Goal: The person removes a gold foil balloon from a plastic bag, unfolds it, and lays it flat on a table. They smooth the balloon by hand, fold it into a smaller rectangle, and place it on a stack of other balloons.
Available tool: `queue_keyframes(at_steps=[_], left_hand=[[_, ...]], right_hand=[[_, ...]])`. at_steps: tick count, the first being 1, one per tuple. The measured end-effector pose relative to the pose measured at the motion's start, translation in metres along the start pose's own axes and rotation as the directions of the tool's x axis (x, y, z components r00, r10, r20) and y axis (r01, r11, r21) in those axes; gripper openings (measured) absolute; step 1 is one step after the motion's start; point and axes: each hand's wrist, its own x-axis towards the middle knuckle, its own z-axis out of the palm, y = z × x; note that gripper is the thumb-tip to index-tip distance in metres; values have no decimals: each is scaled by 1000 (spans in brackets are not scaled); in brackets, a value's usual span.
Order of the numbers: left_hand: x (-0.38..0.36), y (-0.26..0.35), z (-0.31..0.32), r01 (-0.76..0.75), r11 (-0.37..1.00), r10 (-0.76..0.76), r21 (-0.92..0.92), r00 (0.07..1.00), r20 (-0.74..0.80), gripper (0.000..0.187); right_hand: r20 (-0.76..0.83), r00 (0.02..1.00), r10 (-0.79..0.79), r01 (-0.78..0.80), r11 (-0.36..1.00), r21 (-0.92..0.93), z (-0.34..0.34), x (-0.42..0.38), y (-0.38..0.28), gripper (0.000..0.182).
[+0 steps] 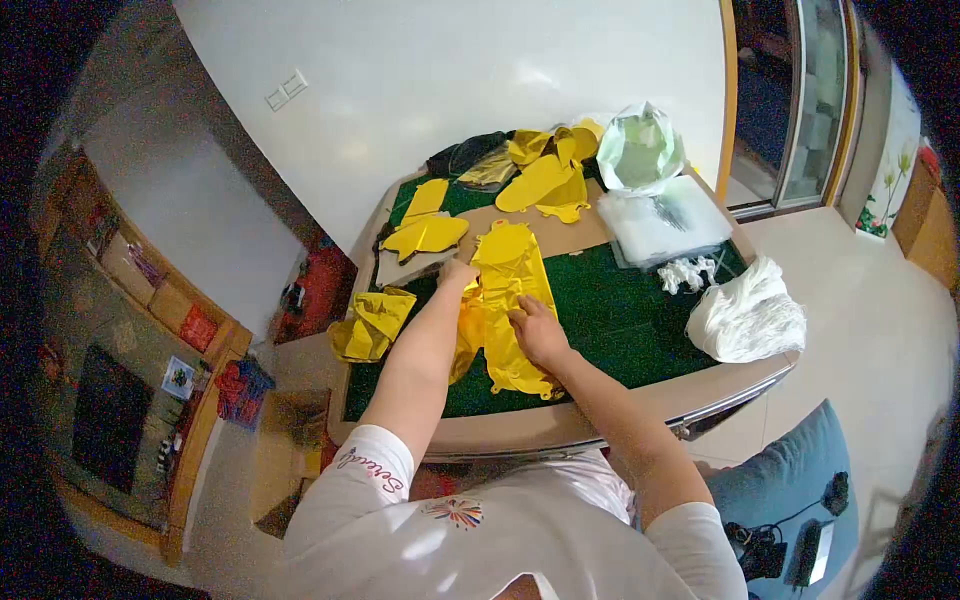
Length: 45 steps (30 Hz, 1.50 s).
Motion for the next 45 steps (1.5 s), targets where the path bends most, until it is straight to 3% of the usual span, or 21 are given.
queue_keyframes(at_steps=[5, 8, 12, 14, 15, 17, 19, 21, 25, 26, 27, 29, 31, 33, 34, 37, 38, 39, 41, 42, 45], left_hand=[[22, -3, 13, -65, 996, 64, 66, 998, 17, 42], [5, 3, 8, -105, 989, 121, 108, 980, -155, 47], [45, -34, -9, -148, 986, 134, 72, 977, 166, 76], [15, -39, -32, 3, 999, 15, -50, 935, 356, 88], [12, -44, -35, 13, 999, 4, -45, 934, 358, 88], [10, -55, -41, 209, 977, -199, 35, 843, 499, 89], [-4, -58, -44, 166, 983, -180, 71, 866, 466, 89], [0, -61, -41, -275, 912, 124, 306, 893, 433, 90], [-36, -59, -57, -109, 987, 43, 118, 888, 458, 82], [-41, -62, -59, -119, 987, 61, 110, 900, 432, 63], [-34, -68, -58, -115, 987, 57, 109, 900, 433, 63], [-13, -84, -52, -95, 988, 149, -121, 789, 596, 44], [-31, -71, -64, -75, 994, 106, -76, 799, 592, 34], [-36, -74, -63, -114, 886, 367, -449, 764, 531, 29], [-34, -78, -59, -116, 888, 367, -445, 762, 534, 29], [-34, -91, -46, 234, 434, 416, -870, 805, 424, 43], [-36, -95, -44, 263, 577, 233, -774, 855, 464, 58], [-33, -93, -43, 260, 581, 237, -772, 853, 466, 58], [-20, -90, -46, 252, 784, 45, -568, 889, 456, 71], [7, -96, -35, 56, 872, 101, -486, 951, 291, 80], [-3, -74, -39, 27, 928, 154, -371, 880, 449, 73]], right_hand=[[5, 1000, -11, 11, 1000, 12, -2, 1, -1, 22], [-2, 1000, 2, -2, 999, 32, -2, 0, -3, 22], [19, 1000, -18, 18, 1000, -5, -3, 0, -2, 22], [23, 1000, 3, -4, 999, 44, 1, 0, 1, 25], [31, 1000, 5, -7, 999, 52, 0, 1, 0, 25], [49, 999, 2, -4, 999, 35, -3, 2, -1, 25], [61, 998, 35, -38, 998, 55, -1, 1, -1, 25], [-9, 999, -34, 34, 999, 14, -1, 1, 0, 24], [31, 999, -14, 13, 999, 35, -3, 2, -2, 24], [34, 999, -16, 15, 999, 35, -4, 2, -2, 24], [31, 999, -16, 15, 999, 35, -4, 3, -2, 24], [31, 999, -16, 15, 999, 39, -2, 2, -1, 24], [21, 1000, -23, 23, 1000, 6, 1, 2, 1, 24], [16, 1000, -20, 20, 1000, 19, 1, 1, 0, 24], [11, 1000, -22, 22, 999, 28, 0, 1, 0, 24], [39, 999, -2, 2, 1000, 14, 0, 2, -1, 25], [33, 999, 3, -3, 1000, 13, -1, 2, -1, 25], [33, 999, -5, 4, 1000, 15, -3, 2, -3, 25], [33, 999, -13, 12, 1000, 15, -5, 2, -4, 25], [29, 999, -14, 14, 1000, 10, -5, 2, -4, 25], [23, 999, -22, 22, 1000, 5, -2, 2, -3, 25]])
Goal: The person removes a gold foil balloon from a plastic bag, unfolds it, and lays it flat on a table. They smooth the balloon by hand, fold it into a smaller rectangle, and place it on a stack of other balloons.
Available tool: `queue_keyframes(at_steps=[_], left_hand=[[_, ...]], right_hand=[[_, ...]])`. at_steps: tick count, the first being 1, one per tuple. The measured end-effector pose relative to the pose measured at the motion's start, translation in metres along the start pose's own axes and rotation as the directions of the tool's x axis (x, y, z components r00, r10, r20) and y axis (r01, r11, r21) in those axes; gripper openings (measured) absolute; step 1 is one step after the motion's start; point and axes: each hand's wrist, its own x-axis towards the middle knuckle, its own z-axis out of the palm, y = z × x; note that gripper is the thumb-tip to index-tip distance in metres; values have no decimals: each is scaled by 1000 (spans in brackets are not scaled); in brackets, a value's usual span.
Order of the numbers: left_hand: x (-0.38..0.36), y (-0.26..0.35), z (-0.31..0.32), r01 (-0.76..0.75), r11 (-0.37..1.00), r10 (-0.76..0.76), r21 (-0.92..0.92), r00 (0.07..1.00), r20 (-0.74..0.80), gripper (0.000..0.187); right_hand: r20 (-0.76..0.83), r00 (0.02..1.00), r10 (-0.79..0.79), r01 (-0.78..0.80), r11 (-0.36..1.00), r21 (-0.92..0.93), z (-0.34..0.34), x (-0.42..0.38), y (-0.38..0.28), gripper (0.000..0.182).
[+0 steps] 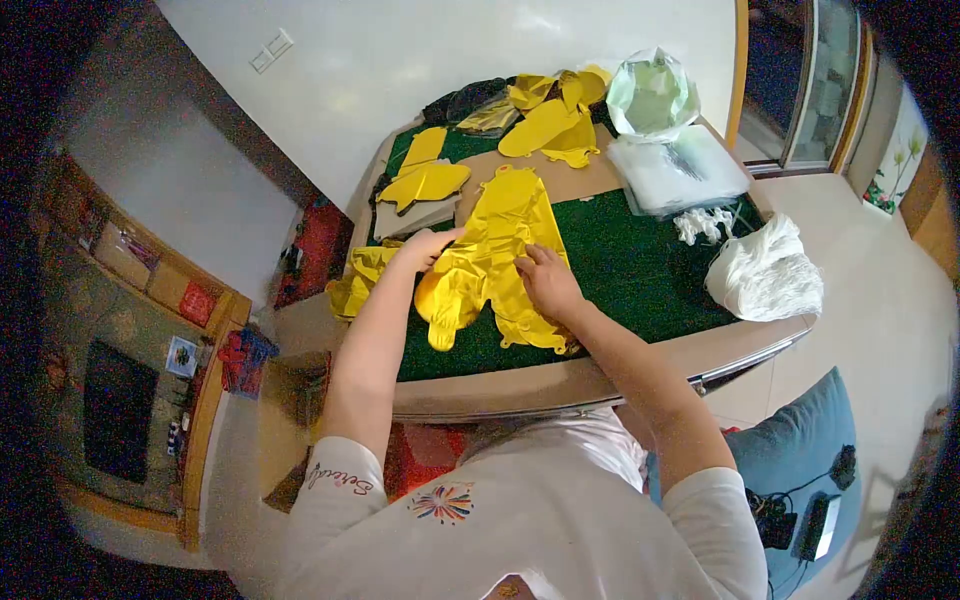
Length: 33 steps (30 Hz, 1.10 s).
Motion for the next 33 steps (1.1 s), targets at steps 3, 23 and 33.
queue_keyframes(at_steps=[3, 23, 33], left_hand=[[-13, 27, 18, 24, 930, 25, 368, 991, -129, 73], [-34, 26, 7, -349, 808, 448, -474, 887, 111, 28], [-10, -56, 65, -445, 520, 739, 730, 663, -122, 42]], right_hand=[[-8, 1000, -8, 8, 1000, 0, 0, 1, 0, 25], [-6, 1000, -15, 14, 998, -60, 4, -1, 4, 25], [28, 999, 15, -14, 999, -41, -1, 0, 0, 27]])
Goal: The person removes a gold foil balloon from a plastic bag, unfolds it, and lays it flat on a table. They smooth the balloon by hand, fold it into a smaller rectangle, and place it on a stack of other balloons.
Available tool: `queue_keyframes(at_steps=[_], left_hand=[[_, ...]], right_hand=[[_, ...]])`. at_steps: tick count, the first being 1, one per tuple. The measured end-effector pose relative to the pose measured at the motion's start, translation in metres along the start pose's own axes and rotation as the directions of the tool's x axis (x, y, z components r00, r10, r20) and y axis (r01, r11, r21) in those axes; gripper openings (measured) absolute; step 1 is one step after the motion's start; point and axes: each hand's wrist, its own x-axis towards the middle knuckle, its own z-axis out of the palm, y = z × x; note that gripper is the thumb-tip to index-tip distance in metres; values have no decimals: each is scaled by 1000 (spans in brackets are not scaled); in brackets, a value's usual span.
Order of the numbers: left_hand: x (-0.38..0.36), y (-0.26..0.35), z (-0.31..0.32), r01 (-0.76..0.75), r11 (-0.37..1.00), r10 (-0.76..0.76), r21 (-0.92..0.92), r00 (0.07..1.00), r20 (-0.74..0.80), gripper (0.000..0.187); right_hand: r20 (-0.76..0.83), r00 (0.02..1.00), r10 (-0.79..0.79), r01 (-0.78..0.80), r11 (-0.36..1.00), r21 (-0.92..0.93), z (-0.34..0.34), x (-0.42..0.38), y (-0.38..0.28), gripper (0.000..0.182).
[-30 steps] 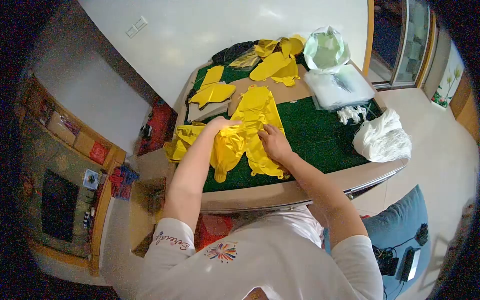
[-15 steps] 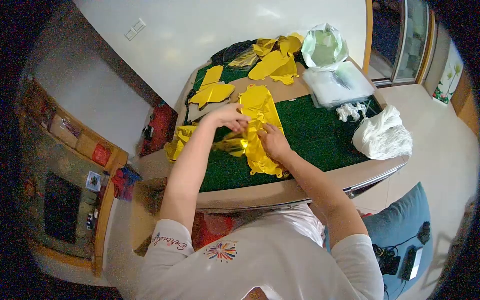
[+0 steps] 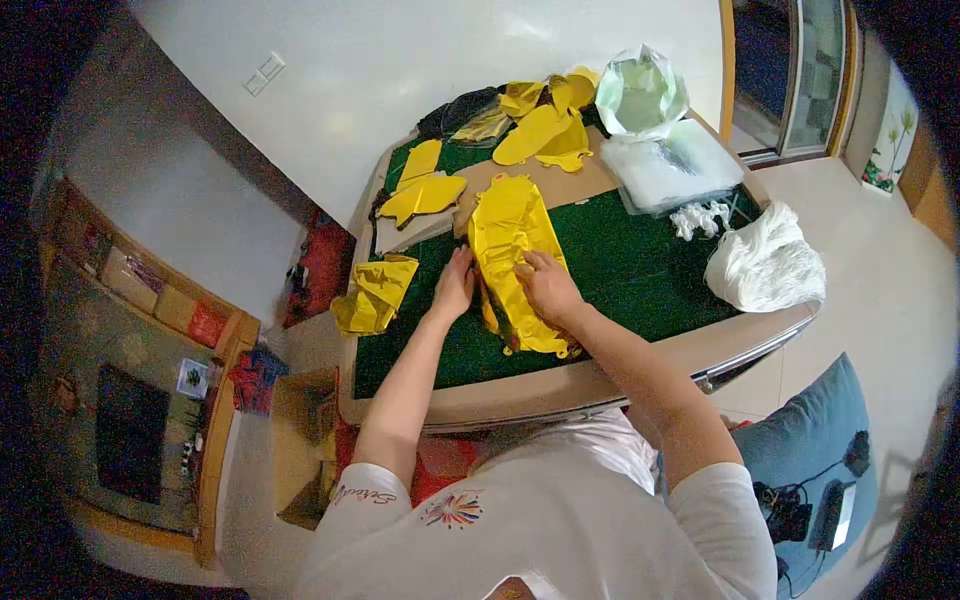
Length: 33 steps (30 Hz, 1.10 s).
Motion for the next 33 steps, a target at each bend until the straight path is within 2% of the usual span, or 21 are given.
queue_keyframes(at_steps=[2, 3, 5, 6, 8, 9, 11, 12, 14, 17, 19, 21, 23, 24, 26, 27, 29, 30, 31, 32, 33], left_hand=[[5, 8, 6, -7, 983, 9, -181, 1000, 12, 43], [5, 13, 5, -26, 983, 29, -180, 999, 14, 44], [4, 32, -3, 40, 936, -34, -350, 999, 24, 45], [6, 31, 1, 40, 935, -34, -351, 999, 22, 45], [10, 28, 7, 138, 901, -181, -412, 981, -68, 43], [11, 27, 6, 141, 899, -185, -414, 980, -69, 43], [12, 23, 1, 228, 937, -225, -265, 973, 41, 41], [11, 22, 1, 164, 953, -165, -256, 986, 17, 40], [11, 23, 2, 127, 969, -128, -210, 992, 6, 40], [12, 27, 1, 77, 987, -75, -139, 997, 19, 40], [12, 26, 4, 65, 991, -60, -115, 997, 46, 40], [10, 27, 4, 16, 988, -37, -157, 991, -129, 39], [10, 31, -1, 81, 965, -113, -248, 987, -118, 37], [10, 32, -5, 144, 931, -187, -336, 977, -101, 36], [7, 33, -8, 202, 905, -249, -374, 965, -80, 34], [7, 30, -7, 254, 877, -303, -407, 951, -59, 32], [1, 23, 1, 190, 905, -246, -381, 964, -103, 29], [-2, 22, 2, 166, 873, -244, -458, 963, -116, 30], [-4, 21, 2, 142, 834, -245, -533, 961, -127, 32], [-3, 24, -3, 262, 688, -394, -677, 918, -45, 35], [0, 31, -14, 361, 503, -516, -786, 854, 62, 39]], right_hand=[[23, 1000, -17, 18, 1000, -12, 2, -1, 3, 32], [23, 1000, -18, 18, 1000, -14, 2, -3, 3, 32], [-45, 994, 102, -90, 972, 219, -1, -6, 2, 43], [-44, 994, 101, -89, 972, 216, -5, -5, -1, 43], [32, 997, 67, -73, 968, 239, -14, -4, -6, 52], [36, 997, 65, -71, 969, 238, -10, -4, 0, 52], [50, 990, -134, 137, 989, -58, 3, -6, 18, 53], [50, 990, -134, 136, 989, -56, 2, -5, 14, 53], [0, 1000, 13, -13, 982, 190, -2, -5, 7, 53], [-32, 997, 66, -56, 966, 253, 3, -7, 9, 54], [5, 999, 32, -32, 976, 214, -12, -3, -2, 53], [46, 999, 1, -9, 984, 177, -14, -4, -3, 52], [-34, 993, 109, -89, 927, 365, -6, -8, 3, 48], [-30, 994, 109, -90, 927, 365, -4, -7, 4, 48], [34, 999, 22, -28, 981, 191, -2, -3, 7, 42], [36, 999, 23, -29, 981, 193, 3, -2, 10, 42], [66, 997, -33, 36, 999, -36, 11, -2, 16, 38], [67, 997, -32, 34, 999, -35, 1, -3, 7, 38], [71, 997, 16, -20, 998, 61, -22, -4, -11, 38], [80, 995, 62, -74, 985, 156, -33, -5, -21, 38], [81, 995, 64, -77, 985, 157, -31, -5, -19, 38]])
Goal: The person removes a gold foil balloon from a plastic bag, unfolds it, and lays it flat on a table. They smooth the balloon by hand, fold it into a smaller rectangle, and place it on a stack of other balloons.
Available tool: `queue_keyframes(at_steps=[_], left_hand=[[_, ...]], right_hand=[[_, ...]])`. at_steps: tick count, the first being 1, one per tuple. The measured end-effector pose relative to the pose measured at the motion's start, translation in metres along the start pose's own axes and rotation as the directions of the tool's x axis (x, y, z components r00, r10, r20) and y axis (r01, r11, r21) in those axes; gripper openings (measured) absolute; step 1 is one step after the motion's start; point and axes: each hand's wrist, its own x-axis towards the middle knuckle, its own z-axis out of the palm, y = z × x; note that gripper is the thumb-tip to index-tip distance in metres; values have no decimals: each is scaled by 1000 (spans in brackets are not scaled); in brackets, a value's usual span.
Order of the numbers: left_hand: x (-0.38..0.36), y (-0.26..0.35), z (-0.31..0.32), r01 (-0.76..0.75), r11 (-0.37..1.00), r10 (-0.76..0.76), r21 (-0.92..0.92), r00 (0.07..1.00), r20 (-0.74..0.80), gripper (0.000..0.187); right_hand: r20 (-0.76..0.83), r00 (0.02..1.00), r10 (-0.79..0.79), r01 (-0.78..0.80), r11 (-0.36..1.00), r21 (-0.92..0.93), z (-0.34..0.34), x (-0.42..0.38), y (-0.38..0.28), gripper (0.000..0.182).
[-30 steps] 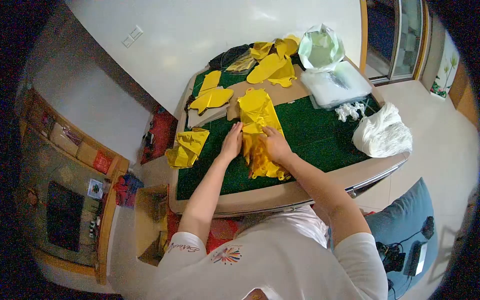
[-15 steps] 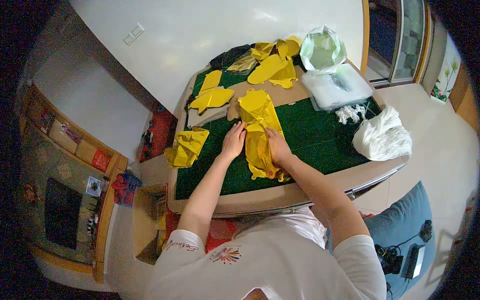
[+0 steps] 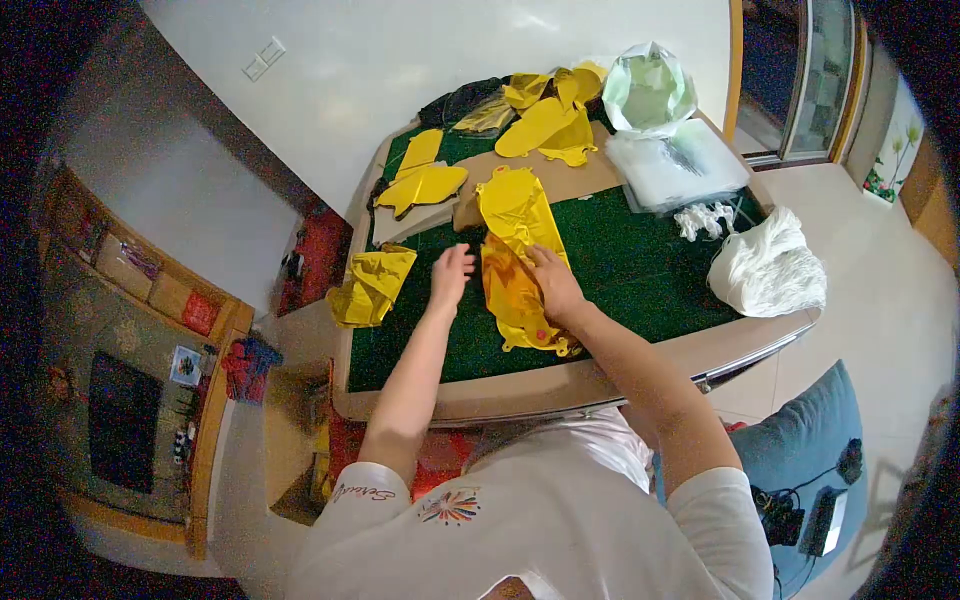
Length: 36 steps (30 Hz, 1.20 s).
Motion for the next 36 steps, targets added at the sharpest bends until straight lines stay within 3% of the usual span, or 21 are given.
queue_keyframes(at_steps=[4, 5, 6, 7, 8, 9, 11, 13, 14, 16, 18, 21, 24, 25, 26, 28, 31, 33, 34, 35, 36], left_hand=[[20, 35, -11, 253, 955, -276, 152, 948, 158, 47], [22, 37, -10, 253, 956, -275, 148, 949, 154, 47], [25, 40, -6, 286, 939, -328, 194, 913, 242, 45], [27, 44, -2, 310, 919, -379, 245, 865, 327, 43], [26, 45, 1, 243, 923, -325, 298, 908, 263, 36], [22, 51, 3, 170, 914, -271, 369, 932, 241, 34], [19, 49, 5, 101, 891, -221, 444, 949, 227, 32], [27, 28, 8, -241, 823, 96, 515, 952, 292, 28], [27, 20, 8, -237, 824, 92, 515, 952, 291, 28], [17, 15, 9, -473, 739, 326, 480, 874, 361, 27], [9, 14, 7, -403, 804, 304, 438, 910, 281, 25], [-1, -1, 1, -512, 635, 460, 578, 852, 250, 28], [-14, -19, -5, -506, 715, 516, 483, 847, 125, 30], [-16, -20, -9, -418, 841, 406, 343, 907, 111, 30], [-14, -20, -13, -417, 841, 403, 346, 908, 115, 30], [-13, 7, -18, 74, 997, -75, 23, 994, 77, 36], [25, 51, -14, 250, 953, -273, 172, 953, 130, 67], [30, 79, 7, 77, 963, -89, 260, 995, 37, 75], [40, 78, 16, 76, 965, -87, 250, 996, 34, 75], [51, 75, 25, 70, 813, -156, 579, 983, 100, 79], [63, 67, 31, 21, 554, -240, 832, 961, 136, 84]], right_hand=[[56, 995, -78, 86, 985, -148, 20, 5, 26, 41], [78, 990, -113, 127, 971, -205, 25, 7, 32, 43], [77, 990, -121, 134, 969, -208, 31, 8, 40, 43], [-1, 996, -90, 89, 995, -50, 36, 8, 45, 45], [-72, 996, -44, 52, 992, 114, 42, 5, 51, 48], [-21, 998, 57, -53, 984, 169, 14, -1, 17, 54], [-5, 1000, 17, -17, 993, 113, 16, 4, 24, 56], [24, 999, -23, 22, 998, 56, 21, 3, 29, 59], [2, 999, 33, -33, 994, 104, 23, 2, 29, 58], [-17, 996, 89, -85, 985, 153, 36, 3, 41, 57], [-61, 998, -27, 34, 992, 122, 49, 8, 57, 55], [-44, 990, -132, 130, 991, -43, 39, 5, 53, 52], [-9, 1000, 12, -12, 1000, 11, 19, 2, 24, 50], [-10, 1000, 13, -13, 1000, 13, 13, 3, 19, 50], [32, 999, 20, -19, 1000, -21, 7, 3, 14, 52], [83, 996, 31, -27, 998, -55, 10, 2, 15, 54], [40, 998, 53, -55, 998, 45, 12, 3, 16, 57], [9, 999, 46, -47, 997, 68, 18, 1, 20, 53], [-29, 999, 42, -39, 995, 96, 22, 2, 25, 49], [-28, 999, 33, -31, 996, 87, 26, 3, 29, 49], [-7, 999, -45, 44, 997, -58, 31, 5, 36, 46]])
